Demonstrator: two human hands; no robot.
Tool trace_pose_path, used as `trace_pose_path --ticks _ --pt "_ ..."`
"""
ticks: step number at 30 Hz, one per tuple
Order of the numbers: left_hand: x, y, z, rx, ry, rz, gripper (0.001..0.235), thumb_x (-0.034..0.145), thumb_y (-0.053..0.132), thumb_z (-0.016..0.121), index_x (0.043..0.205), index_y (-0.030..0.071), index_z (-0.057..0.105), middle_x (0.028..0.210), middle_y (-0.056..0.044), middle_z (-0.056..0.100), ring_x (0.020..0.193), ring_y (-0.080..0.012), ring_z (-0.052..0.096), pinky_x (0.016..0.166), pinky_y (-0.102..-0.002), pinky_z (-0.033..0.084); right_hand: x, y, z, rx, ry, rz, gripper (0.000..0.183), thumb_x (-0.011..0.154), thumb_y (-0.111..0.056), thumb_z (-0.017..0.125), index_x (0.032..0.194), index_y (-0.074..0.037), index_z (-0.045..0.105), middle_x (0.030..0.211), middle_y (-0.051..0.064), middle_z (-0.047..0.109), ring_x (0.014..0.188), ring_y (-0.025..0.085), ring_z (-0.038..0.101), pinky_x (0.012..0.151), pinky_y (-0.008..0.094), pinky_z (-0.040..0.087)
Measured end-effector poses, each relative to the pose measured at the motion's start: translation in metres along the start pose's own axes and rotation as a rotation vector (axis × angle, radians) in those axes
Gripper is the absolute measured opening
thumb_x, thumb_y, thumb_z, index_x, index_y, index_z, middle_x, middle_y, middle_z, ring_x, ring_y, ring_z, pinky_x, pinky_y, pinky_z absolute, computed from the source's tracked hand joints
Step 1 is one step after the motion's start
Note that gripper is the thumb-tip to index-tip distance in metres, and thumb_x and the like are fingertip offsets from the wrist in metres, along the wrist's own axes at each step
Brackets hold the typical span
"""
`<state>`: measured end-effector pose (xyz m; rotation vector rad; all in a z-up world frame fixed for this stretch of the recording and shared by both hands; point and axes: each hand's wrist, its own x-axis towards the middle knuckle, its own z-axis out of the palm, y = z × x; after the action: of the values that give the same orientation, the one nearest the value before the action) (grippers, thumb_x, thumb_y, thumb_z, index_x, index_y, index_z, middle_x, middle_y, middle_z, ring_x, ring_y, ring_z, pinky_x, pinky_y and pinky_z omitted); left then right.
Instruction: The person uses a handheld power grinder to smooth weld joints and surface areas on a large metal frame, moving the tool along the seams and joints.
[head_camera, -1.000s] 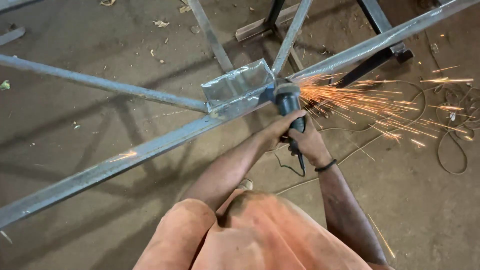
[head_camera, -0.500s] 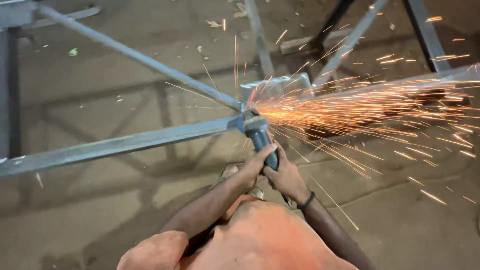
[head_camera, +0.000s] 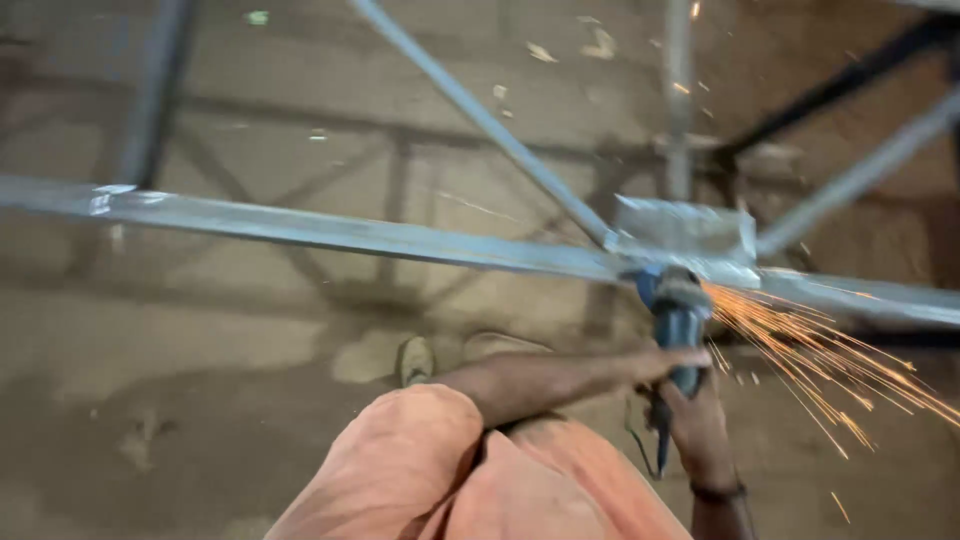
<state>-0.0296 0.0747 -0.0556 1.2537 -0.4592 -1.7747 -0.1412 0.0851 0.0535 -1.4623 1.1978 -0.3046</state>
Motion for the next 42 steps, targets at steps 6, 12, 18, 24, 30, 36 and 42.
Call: trace_pose_path --ticks 6,12,18,24,30,36,42 --pt "-0.086 -0.013 -0.083 -0.108 0.223 0.081 0.06 0.085 0.062 0.073 0.103 0.006 0.072 0.085 -0.007 0.068 0.07 -0.019 0.064 0.063 -0.036 0.051 0.002 -0.011 0.097 -0.052 -0.082 0.162 0.058 0.081 -0.013 0.069 0.135 -0.011 0.046 0.086 0.022 0.073 0.056 0.029 0.063 0.05 0.046 0.05" --pt "-0.207 0.013 -0.184 -0.401 0.434 0.262 0.058 0.083 0.056 0.074 0.109 0.005 0.071 0.091 -0.006 0.072 0.078 -0.0161 0.069 0.071 -0.033 0.056 0.002 -0.085 0.206 -0.621 -0.376 -0.593 0.065 0.085 -0.033 0.075 0.135 -0.003 0.047 0.1 0.021 0.067 0.073 0.031 0.071 0.065 0.044 0.057" --pt "-0.308 0.033 -0.269 -0.698 0.647 0.399 0.057 0.082 0.055 0.073 0.101 0.002 0.069 0.084 -0.01 0.07 0.069 -0.0221 0.067 0.062 -0.038 0.054 -0.019 -0.185 0.338 -0.568 -0.642 -0.209 0.054 0.082 -0.017 0.071 0.132 -0.006 0.052 0.072 0.018 0.069 0.054 0.024 0.065 0.05 0.04 0.054" --pt "-0.352 0.036 -0.359 -0.734 0.789 0.554 0.052 0.082 0.056 0.074 0.099 0.007 0.071 0.082 -0.004 0.068 0.067 -0.0169 0.066 0.063 -0.034 0.056 0.011 -0.204 0.435 -0.475 -0.894 -0.4 0.048 0.088 -0.02 0.071 0.128 -0.001 0.053 0.069 0.01 0.064 0.051 0.017 0.06 0.046 0.036 0.049" --pt "-0.361 0.029 -0.393 -0.735 0.826 0.568 0.049 0.082 0.058 0.071 0.1 0.012 0.07 0.082 -0.002 0.068 0.068 -0.015 0.065 0.063 -0.032 0.053 0.02 -0.209 0.467 -0.591 -0.852 -0.437 0.072 0.081 -0.025 0.073 0.145 -0.011 0.043 0.068 0.009 0.071 0.051 0.017 0.067 0.048 0.035 0.056" --pt "-0.34 0.036 -0.354 -0.71 0.894 0.454 0.056 0.083 0.056 0.072 0.11 0.007 0.071 0.092 -0.006 0.073 0.08 -0.0174 0.07 0.072 -0.032 0.057 0.012 -0.216 0.419 -0.538 -0.909 -0.297 0.076 0.082 -0.02 0.071 0.15 -0.017 0.037 0.07 0.007 0.067 0.051 0.016 0.063 0.046 0.033 0.052" --pt "-0.346 0.055 -0.337 -0.722 0.875 0.464 0.052 0.084 0.052 0.072 0.104 0.005 0.07 0.086 -0.008 0.07 0.073 -0.0202 0.068 0.066 -0.036 0.055 0.018 -0.225 0.412 -0.505 -0.897 -0.205 0.069 0.081 -0.015 0.071 0.142 -0.015 0.041 0.073 0.01 0.067 0.052 0.017 0.063 0.046 0.035 0.053"
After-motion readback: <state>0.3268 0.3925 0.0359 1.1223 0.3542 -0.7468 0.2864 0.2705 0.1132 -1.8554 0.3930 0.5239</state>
